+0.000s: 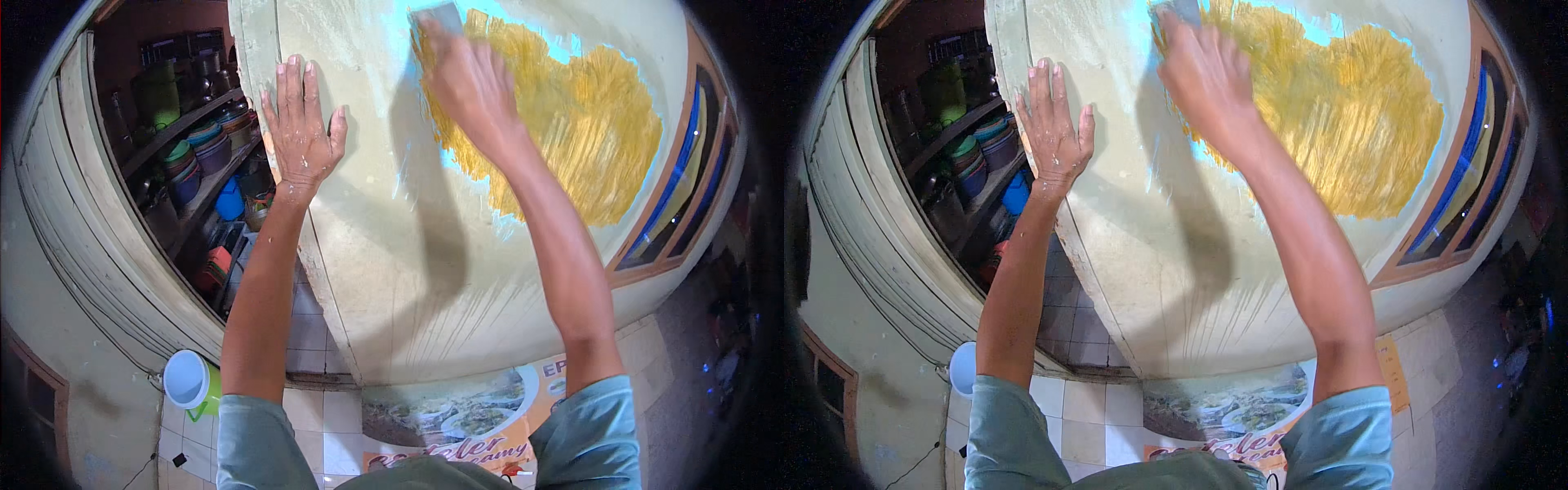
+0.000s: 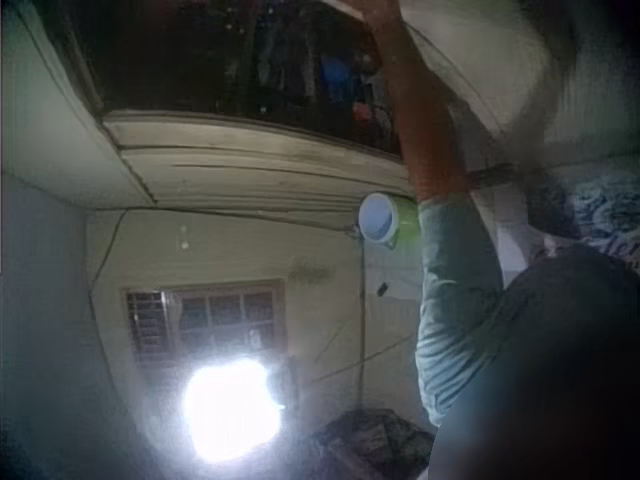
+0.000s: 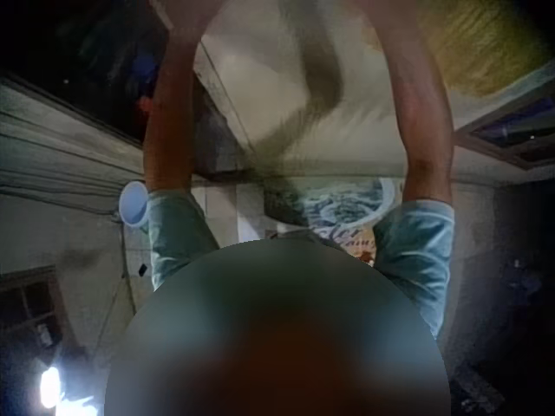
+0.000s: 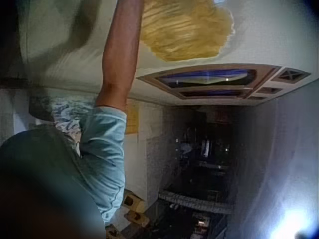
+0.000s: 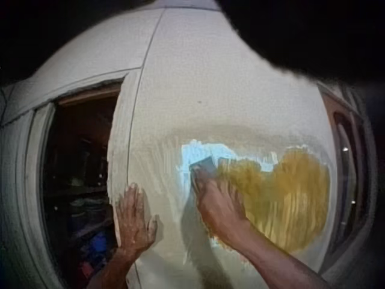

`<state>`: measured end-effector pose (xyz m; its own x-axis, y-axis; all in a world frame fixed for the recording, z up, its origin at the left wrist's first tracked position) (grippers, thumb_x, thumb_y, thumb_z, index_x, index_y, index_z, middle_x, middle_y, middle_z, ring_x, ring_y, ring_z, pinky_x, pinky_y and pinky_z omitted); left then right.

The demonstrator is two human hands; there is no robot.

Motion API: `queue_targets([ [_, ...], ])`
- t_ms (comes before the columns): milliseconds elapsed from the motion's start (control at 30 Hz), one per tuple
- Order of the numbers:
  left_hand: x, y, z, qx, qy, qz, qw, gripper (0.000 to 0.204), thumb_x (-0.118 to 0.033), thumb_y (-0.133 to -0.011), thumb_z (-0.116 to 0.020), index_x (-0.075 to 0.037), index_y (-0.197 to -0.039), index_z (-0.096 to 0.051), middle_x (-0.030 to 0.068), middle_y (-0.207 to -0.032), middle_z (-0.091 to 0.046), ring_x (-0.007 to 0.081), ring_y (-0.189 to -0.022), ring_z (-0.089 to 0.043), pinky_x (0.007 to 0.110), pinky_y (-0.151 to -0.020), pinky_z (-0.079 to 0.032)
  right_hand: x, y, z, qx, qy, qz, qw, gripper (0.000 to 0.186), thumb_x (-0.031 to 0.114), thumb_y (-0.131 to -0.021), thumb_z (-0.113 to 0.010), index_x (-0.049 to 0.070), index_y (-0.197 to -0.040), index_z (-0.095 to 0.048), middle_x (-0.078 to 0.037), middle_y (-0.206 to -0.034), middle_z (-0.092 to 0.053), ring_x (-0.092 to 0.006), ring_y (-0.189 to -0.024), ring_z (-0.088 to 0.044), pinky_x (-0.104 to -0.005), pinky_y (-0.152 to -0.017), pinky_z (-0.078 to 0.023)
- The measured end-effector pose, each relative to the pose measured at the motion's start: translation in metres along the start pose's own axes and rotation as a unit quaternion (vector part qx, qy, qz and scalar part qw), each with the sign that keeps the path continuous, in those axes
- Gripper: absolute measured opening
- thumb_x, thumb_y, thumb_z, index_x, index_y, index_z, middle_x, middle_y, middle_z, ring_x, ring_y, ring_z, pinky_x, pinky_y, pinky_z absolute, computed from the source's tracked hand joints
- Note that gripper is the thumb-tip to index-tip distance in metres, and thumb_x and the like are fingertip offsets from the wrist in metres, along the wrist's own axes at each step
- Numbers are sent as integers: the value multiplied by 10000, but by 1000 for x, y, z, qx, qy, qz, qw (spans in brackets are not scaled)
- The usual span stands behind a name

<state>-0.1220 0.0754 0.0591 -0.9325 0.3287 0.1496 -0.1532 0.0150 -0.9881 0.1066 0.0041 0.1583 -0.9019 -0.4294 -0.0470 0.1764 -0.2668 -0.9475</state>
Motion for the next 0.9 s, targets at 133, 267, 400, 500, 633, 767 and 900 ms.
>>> queue_targets([
  [133, -4, 0, -2, -7, 4, 0, 1000, 764, -382, -1036, -528, -53, -1678, -275, 181, -1748, -243, 384, -1630, -185, 629, -1280, -101, -12, 27, -15, 47, -1, -47, 998, 556, 46, -853, -639, 142, -1400, -614, -321, -1017, -725, -525, -967, -705, -618, -776, -563],
  [267, -4, -1, -2, -5, 6, 5, 1000, 759, -387, -1042, -521, -45, -1675, -279, 185, -1748, -243, 387, -1628, -189, 626, -1280, -97, -1, -18, -14, 41, 24, -35, 998, 628, 43, -861, -631, 211, -1466, -613, -301, -984, -734, -524, -909, -704, -622, -794, -563],
  [400, -2, -1, -2, -10, 5, -3, 1000, 761, -392, -1041, -523, -49, -1676, -280, 185, -1746, -250, 380, -1629, -192, 619, -1282, -100, 3, -7, -10, -55, 15, 32, 998, 593, 46, -846, -641, 167, -1426, -618, -286, -937, -739, -520, -892, -717, -623, -758, -565],
  [500, 3, 1, 0, -4, -10, -4, 1000, 772, -384, -1032, -540, -37, -1672, -283, 186, -1747, -246, 380, -1630, -188, 604, -1289, -99, 1, 33, -22, 100, 15, -64, 993, 579, 42, -855, -618, 156, -1422, -613, -281, -937, -739, -522, -887, -714, -634, -749, -558],
  [633, -4, 0, -1, -10, -13, 6, 1000, 762, -402, -1015, -561, -30, -1645, -349, 182, -1734, -287, 368, -1615, -242, 611, -1288, -128, 2, 25, -22, 65, -11, -62, 996, 603, 45, -858, -604, 167, -1449, -598, -279, -950, -740, -519, -885, -714, -628, -754, -562],
  [767, -2, 0, -1, -14, -7, 2, 1000, 767, -385, -1014, -564, -32, -1653, -327, 181, -1737, -275, 377, -1619, -225, 609, -1287, -120, 30, -31, -9, 19, -30, -14, 999, 586, 71, -929, -552, 143, -1510, -551, -304, -1134, -659, -514, -1066, -613, -607, -940, -473],
  [900, -3, 0, -4, -24, 16, -4, 1000, 758, -376, -1021, -556, -44, -1660, -321, 176, -1740, -270, 379, -1622, -214, 605, -1285, -117, 16, 13, -27, 51, -17, -44, 998, 589, 84, -917, -558, 101, -1505, -543, -307, -1133, -663, -515, -1071, -624, -617, -921, -480],
])
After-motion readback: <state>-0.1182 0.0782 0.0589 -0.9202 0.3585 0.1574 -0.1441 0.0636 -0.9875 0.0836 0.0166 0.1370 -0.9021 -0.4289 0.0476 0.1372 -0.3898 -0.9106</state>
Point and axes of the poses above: each hand's wrist, its own y-axis away from the middle knuckle, its own z-axis out of the back of the hand, x = y × z, the point moved 3 cm from there along -y, towards the middle knuckle
